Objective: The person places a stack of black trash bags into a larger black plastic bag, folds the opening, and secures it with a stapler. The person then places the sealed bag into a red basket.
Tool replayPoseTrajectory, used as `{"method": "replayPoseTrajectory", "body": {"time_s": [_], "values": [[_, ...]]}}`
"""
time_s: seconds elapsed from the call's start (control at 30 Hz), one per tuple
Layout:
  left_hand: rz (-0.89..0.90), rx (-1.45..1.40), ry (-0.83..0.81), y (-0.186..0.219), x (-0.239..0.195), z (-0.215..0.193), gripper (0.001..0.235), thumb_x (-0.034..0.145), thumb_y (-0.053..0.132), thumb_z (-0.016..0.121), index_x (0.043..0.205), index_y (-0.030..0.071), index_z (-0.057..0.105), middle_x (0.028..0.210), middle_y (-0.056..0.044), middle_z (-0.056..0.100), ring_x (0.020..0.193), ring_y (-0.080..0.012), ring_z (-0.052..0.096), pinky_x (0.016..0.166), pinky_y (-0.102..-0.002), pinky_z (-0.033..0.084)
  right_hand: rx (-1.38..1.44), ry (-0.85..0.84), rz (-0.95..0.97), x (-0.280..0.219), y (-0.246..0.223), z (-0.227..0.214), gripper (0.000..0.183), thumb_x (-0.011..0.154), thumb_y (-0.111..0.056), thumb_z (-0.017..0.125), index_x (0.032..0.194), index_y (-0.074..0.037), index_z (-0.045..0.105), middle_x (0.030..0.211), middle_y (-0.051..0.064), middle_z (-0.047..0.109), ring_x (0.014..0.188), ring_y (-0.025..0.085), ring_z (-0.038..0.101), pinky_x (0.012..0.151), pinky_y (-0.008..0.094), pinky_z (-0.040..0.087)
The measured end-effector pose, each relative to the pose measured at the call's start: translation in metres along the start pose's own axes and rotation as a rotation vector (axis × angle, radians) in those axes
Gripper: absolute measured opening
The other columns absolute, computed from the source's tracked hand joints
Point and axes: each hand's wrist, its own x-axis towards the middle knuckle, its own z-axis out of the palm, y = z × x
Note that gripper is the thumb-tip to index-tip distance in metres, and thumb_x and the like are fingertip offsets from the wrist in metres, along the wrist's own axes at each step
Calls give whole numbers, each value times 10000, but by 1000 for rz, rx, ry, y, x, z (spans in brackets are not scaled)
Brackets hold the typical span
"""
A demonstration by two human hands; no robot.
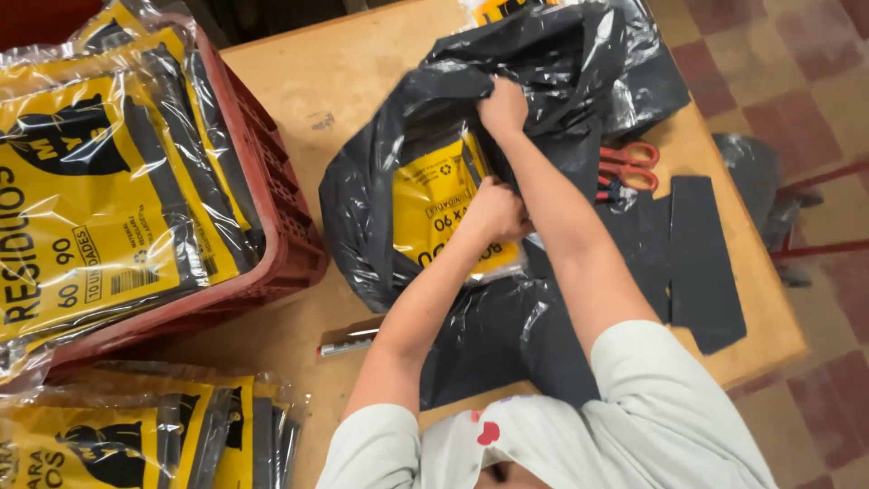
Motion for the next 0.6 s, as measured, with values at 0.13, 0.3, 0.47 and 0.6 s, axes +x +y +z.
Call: {"method": "replayPoseTrajectory", "body": {"time_s": [0.13,0.3,0.47,0.6], "values": [[-16,-19,-168,3,1,-14,442,817,433,483,640,118,738,637,-48,688,741,-285,616,977,-464,374,153,63,-494,-40,-13,-52,166,819,-86,553,686,-138,468,620,26,598,575,280,575,548,393,369],[34,90,-67,-9,9,31,454,805,514,491,784,162,777,785,-48,730,897,-254,646,979,-493,401,-28,-203,-198,-84,24,-90,403,815,-321,783,1024,-123,500,919,148,681,843,374,648,716,480,475],[141,145,436,9,-30,5,328,786,457,614,748,159,743,858,-51,677,1070,-270,563,1038,-557,380,-229,-305,-60,-99,128,-55,274,801,-287,760,987,-113,659,885,151,722,865,385,720,702,479,569],[-17,189,273,23,-77,-39,649,769,642,660,1222,177,683,1398,-87,567,1431,-401,310,1090,-743,200,401,-177,182,-133,130,-59,268,835,-74,606,1097,-17,613,978,231,637,994,404,634,747,498,525]]}}
